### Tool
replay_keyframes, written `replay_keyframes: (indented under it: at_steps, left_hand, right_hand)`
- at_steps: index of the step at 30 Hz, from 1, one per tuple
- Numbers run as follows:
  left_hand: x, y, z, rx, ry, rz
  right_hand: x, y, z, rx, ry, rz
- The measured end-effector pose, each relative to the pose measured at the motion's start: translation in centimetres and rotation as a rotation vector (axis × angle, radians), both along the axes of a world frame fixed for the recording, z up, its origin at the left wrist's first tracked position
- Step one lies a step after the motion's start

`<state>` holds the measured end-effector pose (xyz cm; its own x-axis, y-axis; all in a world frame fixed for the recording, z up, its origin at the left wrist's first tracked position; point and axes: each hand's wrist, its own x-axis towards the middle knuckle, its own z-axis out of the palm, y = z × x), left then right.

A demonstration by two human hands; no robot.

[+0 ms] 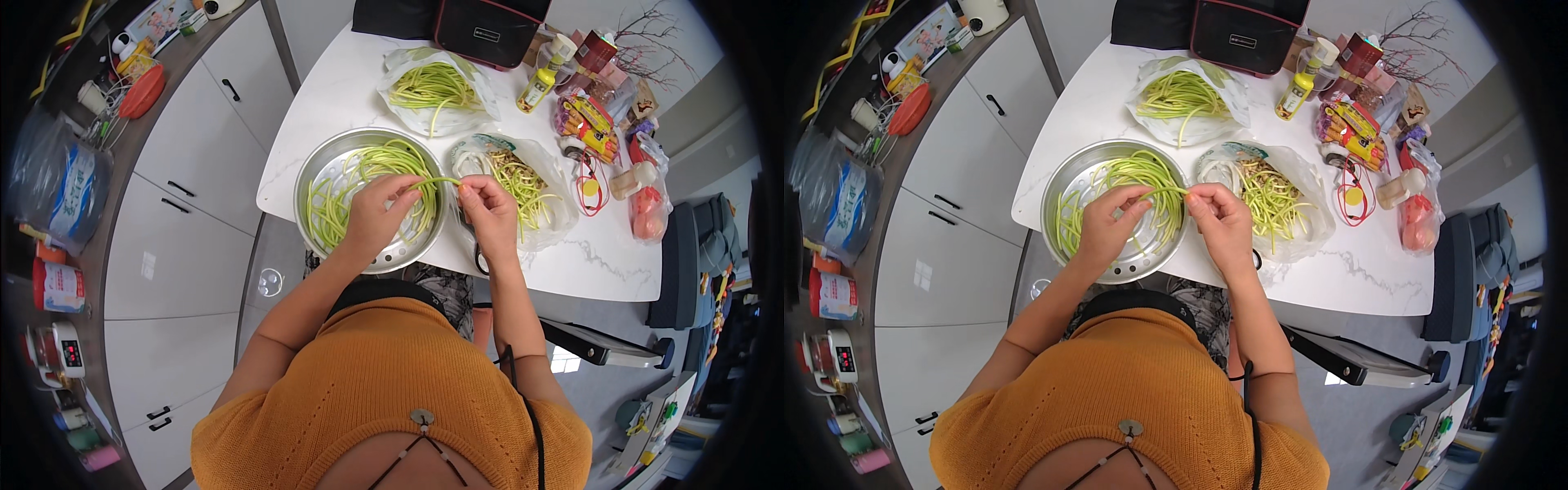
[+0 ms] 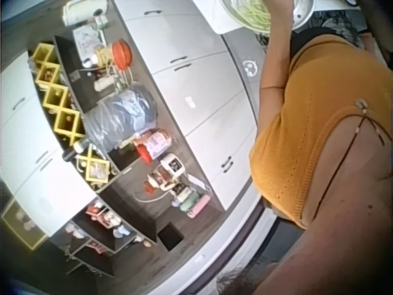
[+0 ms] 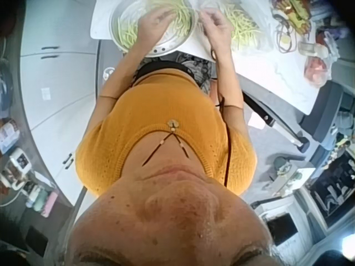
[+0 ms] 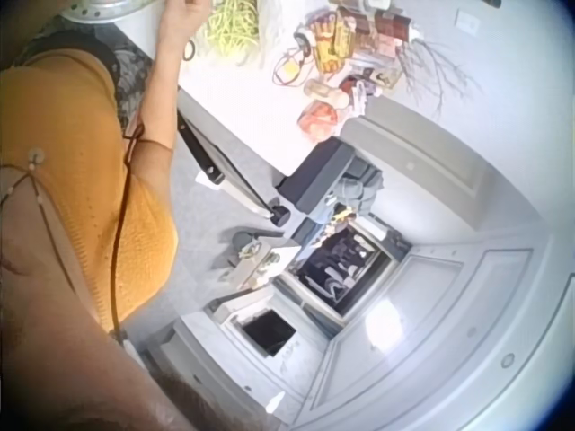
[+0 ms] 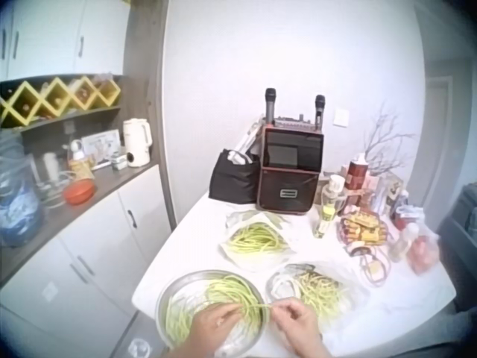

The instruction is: The person prepares long beans by hand, breaking them into smaller segments and placing them into a metal steamer tray.

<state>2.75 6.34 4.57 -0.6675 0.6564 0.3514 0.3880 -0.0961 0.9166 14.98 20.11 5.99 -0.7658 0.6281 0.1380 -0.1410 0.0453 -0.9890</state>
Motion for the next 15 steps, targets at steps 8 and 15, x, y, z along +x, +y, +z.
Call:
replay_keyframes:
  at_steps: [8, 15]
  left_hand:
    - [0.4, -0.2, 0.3, -0.059, -0.083, -0.021]
    - [-0.2, -0.3, 1.3, -0.028, 0.278, 0.047]
  right_hand:
    - [-0.9, 0.2, 1.1, 1.237, 0.098, -0.41]
    - [-0.4, 0.3, 1.8, 1.344, -0.019, -0.329]
